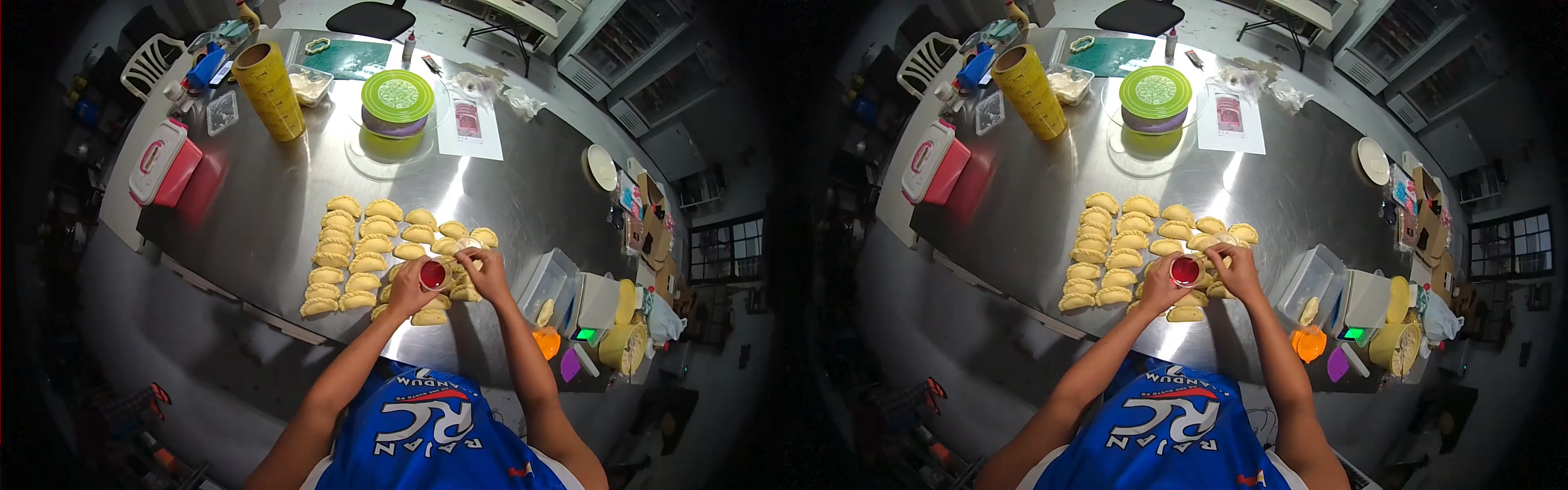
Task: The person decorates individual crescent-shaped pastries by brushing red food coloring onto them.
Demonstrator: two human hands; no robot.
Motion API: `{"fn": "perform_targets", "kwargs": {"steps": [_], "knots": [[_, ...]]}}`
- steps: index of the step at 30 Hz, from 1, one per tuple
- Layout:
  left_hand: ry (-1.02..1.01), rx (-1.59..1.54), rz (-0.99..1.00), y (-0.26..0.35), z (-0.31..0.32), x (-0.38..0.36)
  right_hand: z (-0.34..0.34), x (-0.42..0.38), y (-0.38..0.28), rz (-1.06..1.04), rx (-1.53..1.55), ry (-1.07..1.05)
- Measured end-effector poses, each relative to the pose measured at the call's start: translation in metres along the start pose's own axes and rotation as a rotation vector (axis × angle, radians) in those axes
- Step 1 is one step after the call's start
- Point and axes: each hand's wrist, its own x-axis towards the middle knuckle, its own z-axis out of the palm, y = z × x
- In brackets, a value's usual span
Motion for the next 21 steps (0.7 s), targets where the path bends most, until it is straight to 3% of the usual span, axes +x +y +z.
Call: {"fn": "perform_targets", "kwargs": {"steps": [7,11,16,21], "knots": [[-0.052,0.027,-0.029,0.000,0.001,-0.013,0.012,-0.020,0.012,-0.031,-0.104,-0.037],[-0.025,0.016,-0.046,-0.003,-0.003,-0.019,0.003,-0.012,0.008,0.105,0.157,-0.011],[0.000,0.057,-0.065,-0.006,-0.003,-0.022,0.001,0.020,0.031,0.088,0.365,0.063],[0.015,0.055,-0.040,-0.009,0.001,-0.024,0.021,0.052,0.053,0.104,0.337,0.134]]}}
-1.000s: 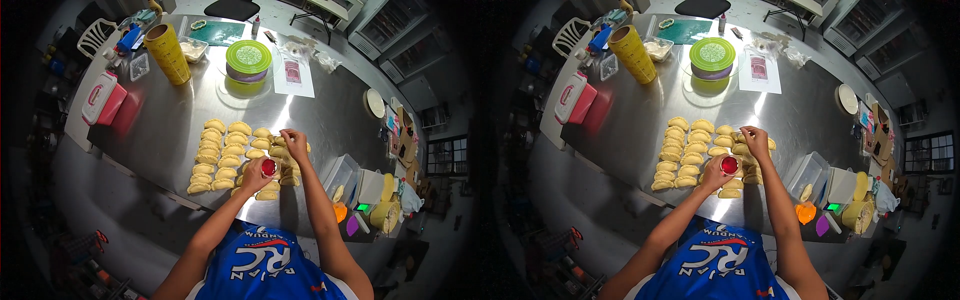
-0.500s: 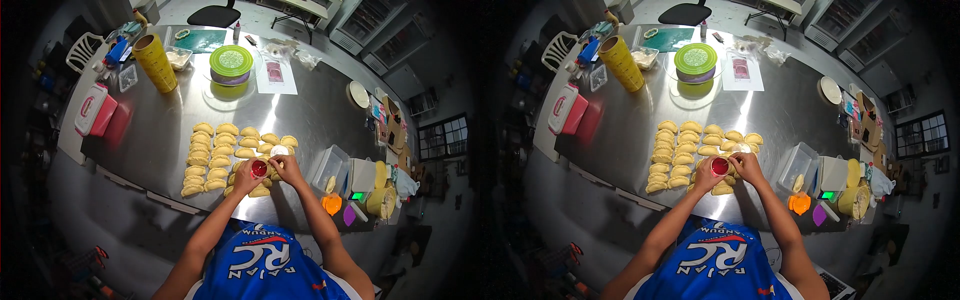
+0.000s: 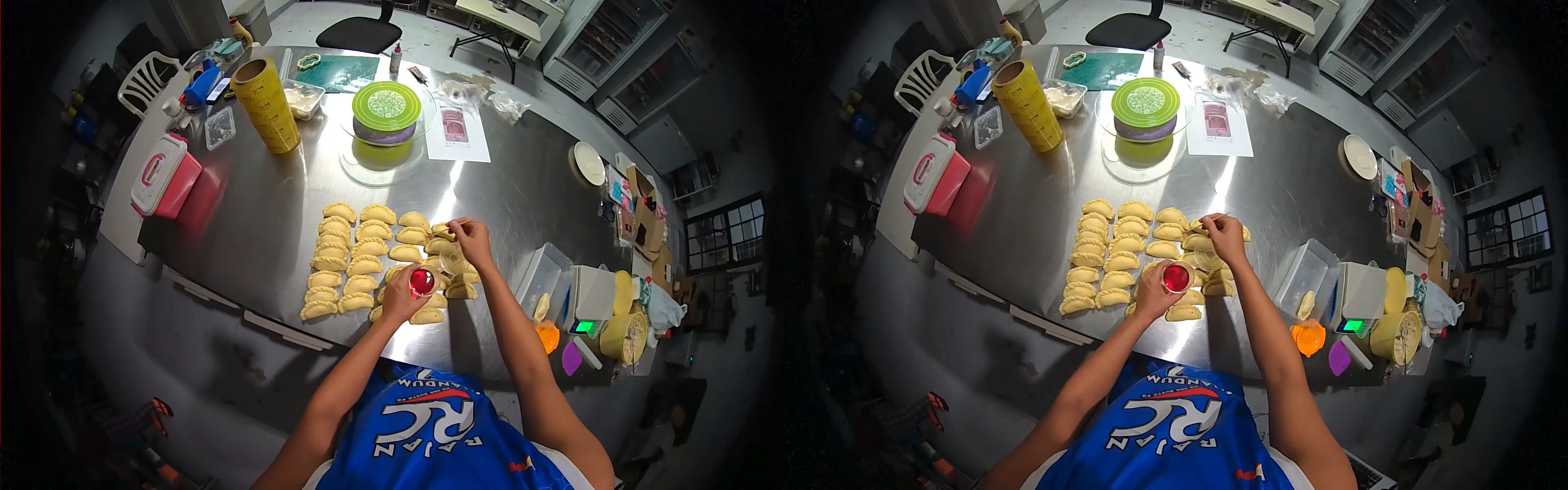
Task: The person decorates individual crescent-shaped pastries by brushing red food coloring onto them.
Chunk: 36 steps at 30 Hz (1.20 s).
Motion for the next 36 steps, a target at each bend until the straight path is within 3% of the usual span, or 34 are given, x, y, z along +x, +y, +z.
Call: {"fn": "perform_targets", "kwargs": {"steps": [3,6,15,18,25,29,36], "knots": [[-0.007,0.011,-0.018,0.001,0.000,-0.003,0.011,0.010,0.014,-0.032,-0.292,0.030],[-0.024,-0.004,-0.018,0.005,-0.001,-0.006,0.018,0.011,0.017,-0.014,-0.361,0.018],[-0.027,-0.024,-0.026,0.007,-0.003,-0.010,0.009,-0.004,-0.003,-0.057,-0.250,0.056],[-0.013,-0.027,0.000,0.005,-0.003,-0.013,-0.009,-0.037,-0.032,-0.031,-0.166,0.014],[0.007,0.009,0.012,0.001,-0.007,-0.014,-0.007,-0.108,-0.031,0.031,-0.268,-0.076],[-0.011,-0.019,0.033,0.000,-0.005,-0.015,0.001,-0.116,-0.035,0.006,-0.418,-0.111],[-0.030,-0.009,0.016,-0.003,-0.005,-0.020,0.000,-0.108,-0.033,-0.001,-0.287,-0.054]]}}
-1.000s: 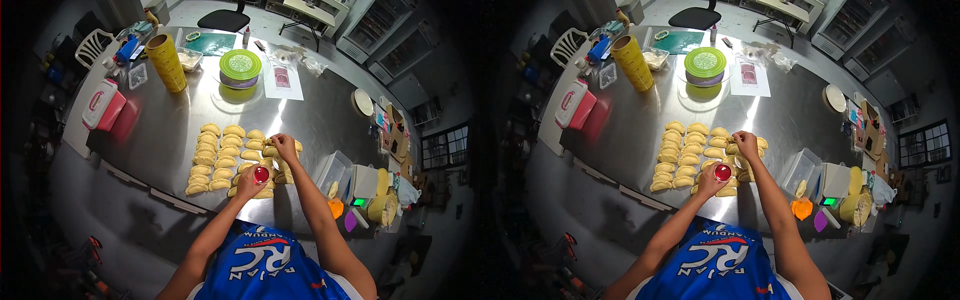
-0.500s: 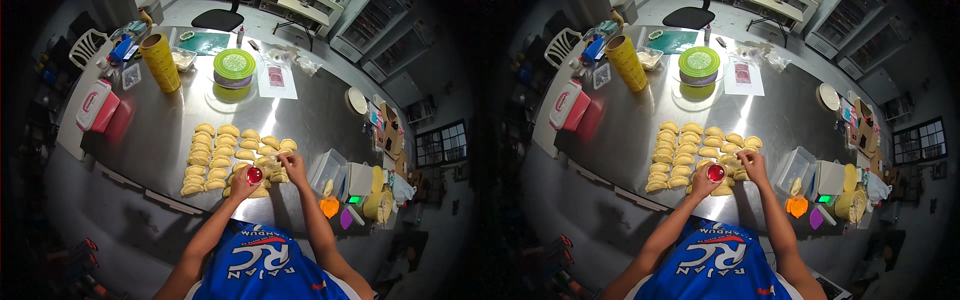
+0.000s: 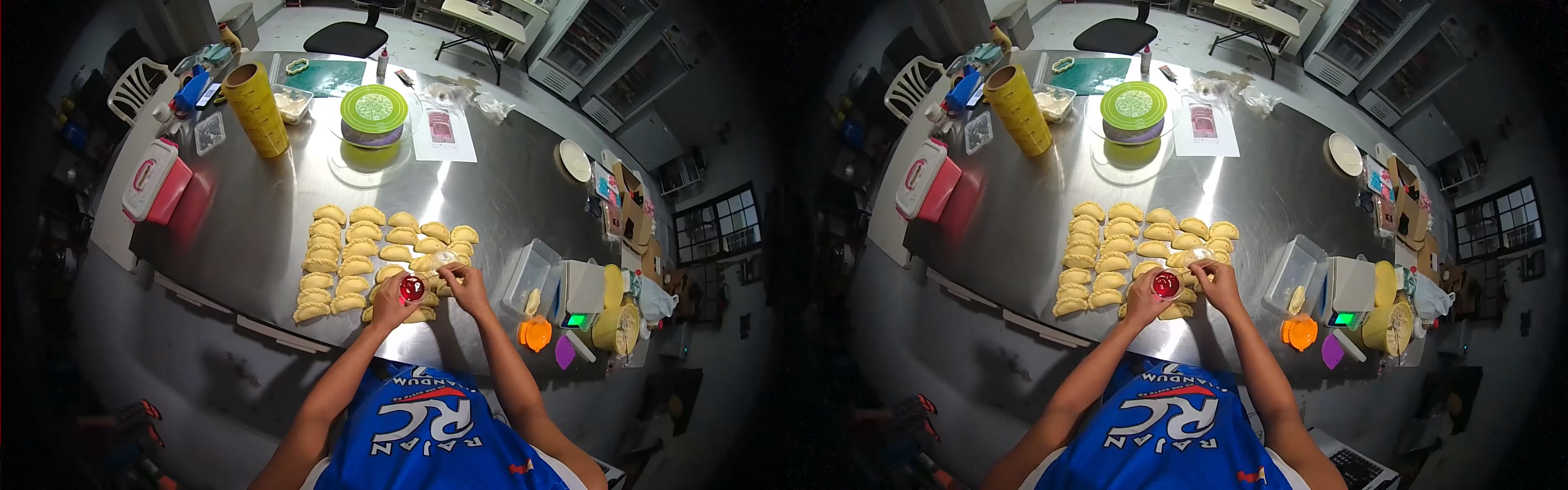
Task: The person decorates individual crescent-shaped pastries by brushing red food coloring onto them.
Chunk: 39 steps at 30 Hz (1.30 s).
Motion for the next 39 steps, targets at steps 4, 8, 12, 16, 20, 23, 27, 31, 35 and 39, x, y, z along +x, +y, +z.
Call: {"fn": "perform_targets", "kwargs": {"steps": [4,8,12,16,20,23,27,31,35,39], "knots": [[0.032,-0.012,0.019,-0.002,0.003,0.000,-0.003,0.024,-0.007,0.071,0.118,0.012],[0.033,0.010,-0.006,-0.004,0.004,0.000,0.007,0.052,0.002,0.053,0.255,0.044],[0.033,0.012,0.002,-0.005,0.003,-0.002,0.026,0.077,0.024,0.033,0.146,0.101],[0.004,0.021,-0.005,0.001,-0.005,-0.004,0.039,0.085,0.026,-0.003,-0.141,0.102],[0.014,0.018,0.040,0.005,-0.007,-0.007,0.050,0.086,0.034,0.036,-0.156,0.059],[-0.005,0.017,0.026,0.010,-0.007,-0.010,0.053,0.087,0.044,-0.017,-0.122,0.086],[-0.013,0.003,0.010,0.008,-0.004,-0.014,0.039,0.075,0.023,0.005,-0.100,0.078],[-0.023,-0.013,0.003,0.004,-0.003,-0.018,0.010,0.037,-0.010,-0.039,0.028,0.100],[-0.020,-0.026,0.018,0.009,-0.006,-0.024,-0.004,-0.006,-0.012,-0.016,-0.018,0.024],[-0.046,-0.054,0.013,0.012,-0.006,-0.029,0.005,-0.030,0.001,0.025,-0.133,-0.089]]}}
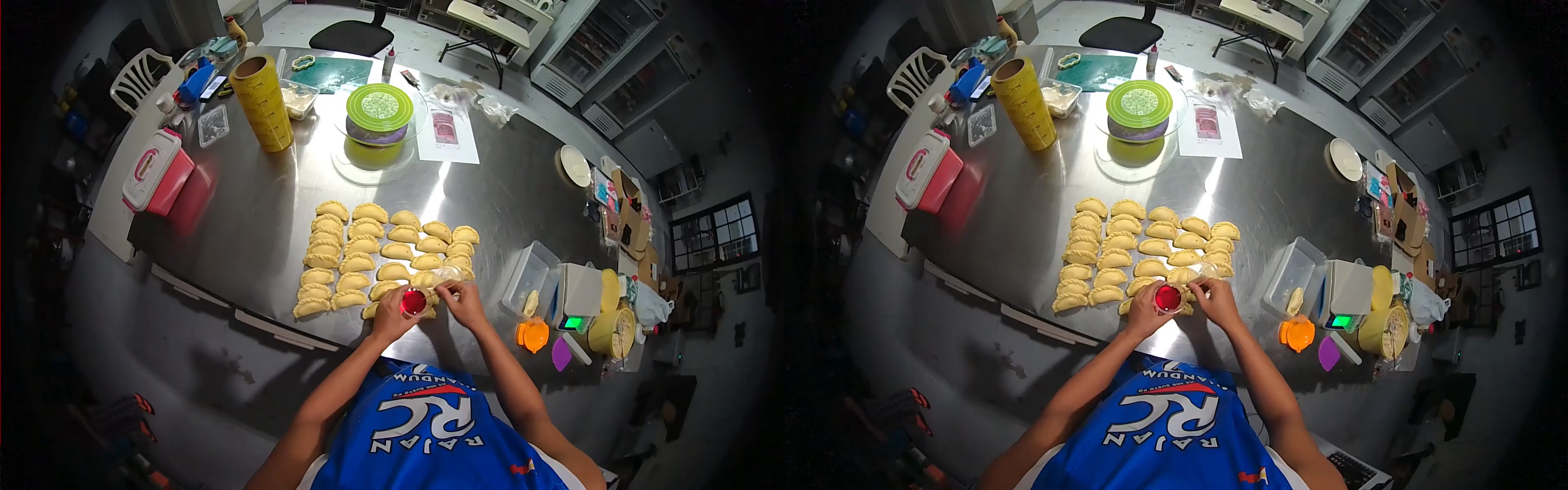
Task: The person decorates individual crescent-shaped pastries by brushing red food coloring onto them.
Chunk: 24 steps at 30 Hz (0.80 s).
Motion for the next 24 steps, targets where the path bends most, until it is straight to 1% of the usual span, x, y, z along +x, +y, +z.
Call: {"fn": "perform_targets", "kwargs": {"steps": [3,8,10,11,13,15,17,19,21,22,23,24], "knots": [[0.002,0.006,0.031,-0.001,0.001,-0.005,0.008,-0.005,-0.001,-0.022,-0.017,-0.030],[0.000,0.030,-0.009,-0.007,-0.001,-0.011,0.003,0.001,-0.011,-0.032,0.034,-0.004],[0.007,0.022,-0.023,-0.007,-0.003,-0.012,0.002,0.013,-0.012,-0.001,0.222,0.041],[0.015,0.010,-0.032,-0.007,-0.004,-0.011,0.001,0.022,-0.008,-0.005,0.222,0.038],[0.031,0.025,-0.034,-0.012,-0.003,-0.012,0.003,0.040,-0.001,0.041,0.347,0.044],[0.050,0.040,-0.039,-0.013,-0.005,-0.013,0.006,0.056,0.001,0.016,0.364,0.068],[0.027,0.041,-0.062,-0.013,-0.005,-0.014,0.014,0.072,0.007,0.002,0.394,0.116],[0.034,0.051,-0.057,-0.012,-0.005,-0.017,0.024,0.083,0.013,0.024,0.388,0.107],[0.039,0.061,-0.048,-0.008,-0.005,-0.018,0.037,0.093,0.025,-0.012,0.228,0.121],[0.041,0.040,-0.040,-0.006,-0.006,-0.019,0.043,0.095,0.030,-0.070,0.229,0.142],[0.043,0.019,-0.034,-0.006,-0.005,-0.021,0.045,0.096,0.029,-0.071,0.230,0.137],[0.047,0.021,-0.038,-0.005,-0.004,-0.022,0.046,0.096,0.029,-0.063,0.138,0.125]]}}
